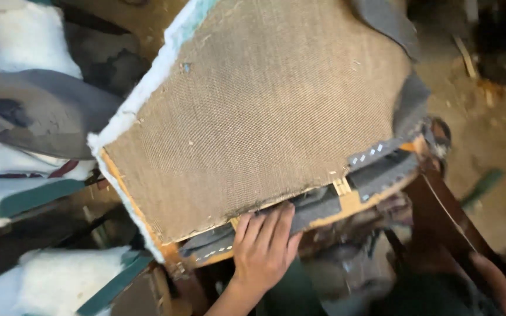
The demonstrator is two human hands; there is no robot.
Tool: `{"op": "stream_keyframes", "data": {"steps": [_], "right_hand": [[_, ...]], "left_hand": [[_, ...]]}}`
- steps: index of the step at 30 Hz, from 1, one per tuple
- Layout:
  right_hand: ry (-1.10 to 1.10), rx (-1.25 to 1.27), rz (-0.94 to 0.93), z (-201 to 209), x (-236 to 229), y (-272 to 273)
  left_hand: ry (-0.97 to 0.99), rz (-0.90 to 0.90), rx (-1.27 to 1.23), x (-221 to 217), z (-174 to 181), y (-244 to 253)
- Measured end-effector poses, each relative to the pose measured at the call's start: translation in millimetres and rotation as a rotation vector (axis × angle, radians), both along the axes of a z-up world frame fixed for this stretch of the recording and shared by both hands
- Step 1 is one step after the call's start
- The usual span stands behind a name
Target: Removing staples from a wooden chair frame using a screwdriver to prepare it for reupholstery.
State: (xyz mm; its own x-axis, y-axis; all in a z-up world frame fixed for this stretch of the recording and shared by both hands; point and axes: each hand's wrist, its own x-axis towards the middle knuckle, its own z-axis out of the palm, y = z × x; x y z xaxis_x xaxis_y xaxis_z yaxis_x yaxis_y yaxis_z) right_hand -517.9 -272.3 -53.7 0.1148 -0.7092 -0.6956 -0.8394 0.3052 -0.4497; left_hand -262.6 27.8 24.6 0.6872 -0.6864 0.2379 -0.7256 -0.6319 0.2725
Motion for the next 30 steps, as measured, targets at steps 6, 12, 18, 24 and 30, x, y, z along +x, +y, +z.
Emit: {"op": "stream_keyframes", "data": {"steps": [6, 12, 18, 24, 30], "right_hand": [[-0.364, -0.385, 0.385, -76, -91, 7], [0.221, -0.464, 0.658, 41, -39, 60], [0.306, -0.479, 0.579, 32, -76, 74], [0.108, -0.562, 0.668, 75, -25, 112], [-0.185, -0.374, 0.859, 110, 57, 175]], "left_hand": [[-0.113, -0.066, -0.059, 0, -7, 36], [-0.257, -0.202, -0.123, -4, -27, 75], [-0.295, -0.295, -0.180, -22, -33, 70], [-0.308, -0.336, -0.101, -18, -33, 73], [-0.262, -0.341, -0.185, -17, -25, 75]]}}
